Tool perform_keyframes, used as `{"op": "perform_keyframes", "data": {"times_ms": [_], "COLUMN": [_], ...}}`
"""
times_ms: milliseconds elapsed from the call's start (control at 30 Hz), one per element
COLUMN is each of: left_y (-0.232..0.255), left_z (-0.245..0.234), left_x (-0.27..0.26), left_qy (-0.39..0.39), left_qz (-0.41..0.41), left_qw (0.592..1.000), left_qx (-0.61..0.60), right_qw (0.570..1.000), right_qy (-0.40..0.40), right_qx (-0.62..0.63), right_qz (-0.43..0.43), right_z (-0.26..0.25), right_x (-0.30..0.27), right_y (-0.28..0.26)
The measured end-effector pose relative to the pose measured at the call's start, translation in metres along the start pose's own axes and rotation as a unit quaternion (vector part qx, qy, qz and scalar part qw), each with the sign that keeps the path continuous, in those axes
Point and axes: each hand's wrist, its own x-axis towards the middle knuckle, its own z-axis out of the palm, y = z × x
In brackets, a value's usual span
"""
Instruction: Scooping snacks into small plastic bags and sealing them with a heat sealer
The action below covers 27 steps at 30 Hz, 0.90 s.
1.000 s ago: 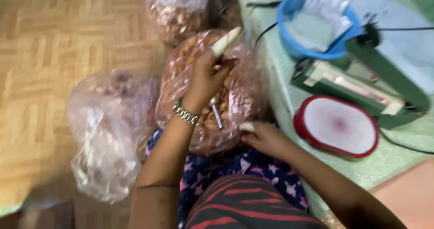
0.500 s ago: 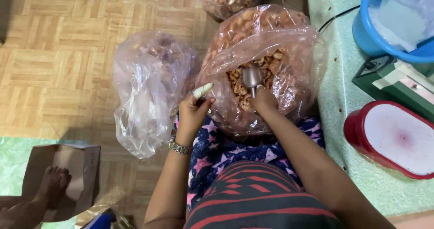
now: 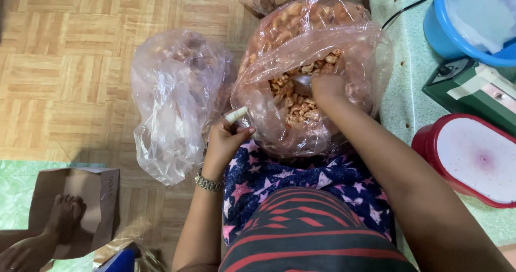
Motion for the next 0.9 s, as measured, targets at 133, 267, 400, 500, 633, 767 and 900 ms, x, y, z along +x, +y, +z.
{"op": "perform_keyframes", "data": {"times_ms": [133,267,400,500,633,767,900], "left_y": [0.014,0.011,0.010,0.007,0.019,0.000,0.030], "left_z": [-0.006,-0.010,-0.011,-0.011,-0.009,-0.012,-0.003], "left_x": [-0.007,-0.011,-0.012,-0.009,-0.014,-0.007,-0.014], "left_qy": [0.019,0.010,0.011,0.015,0.025,0.046,0.105], "left_qz": [0.017,0.012,0.041,0.060,0.047,0.075,0.123], "left_qw": [0.999,0.995,0.992,0.987,0.973,0.983,0.982], "left_qx": [-0.028,-0.094,-0.118,-0.146,-0.223,-0.162,-0.100], "right_qw": [0.987,0.988,0.980,0.984,0.986,0.973,0.981], "right_qy": [0.149,0.125,0.065,0.076,-0.002,-0.074,-0.067], "right_qx": [-0.014,0.008,-0.031,-0.026,0.062,0.098,0.135], "right_qz": [-0.060,-0.095,-0.186,-0.161,-0.154,-0.194,-0.120], "right_z": [0.046,0.028,0.040,0.059,0.043,0.028,0.060], "right_x": [0.000,-0.018,-0.019,-0.013,-0.030,-0.038,-0.037], "right_y": [-0.009,0.009,0.022,0.011,0.001,0.005,-0.022]}}
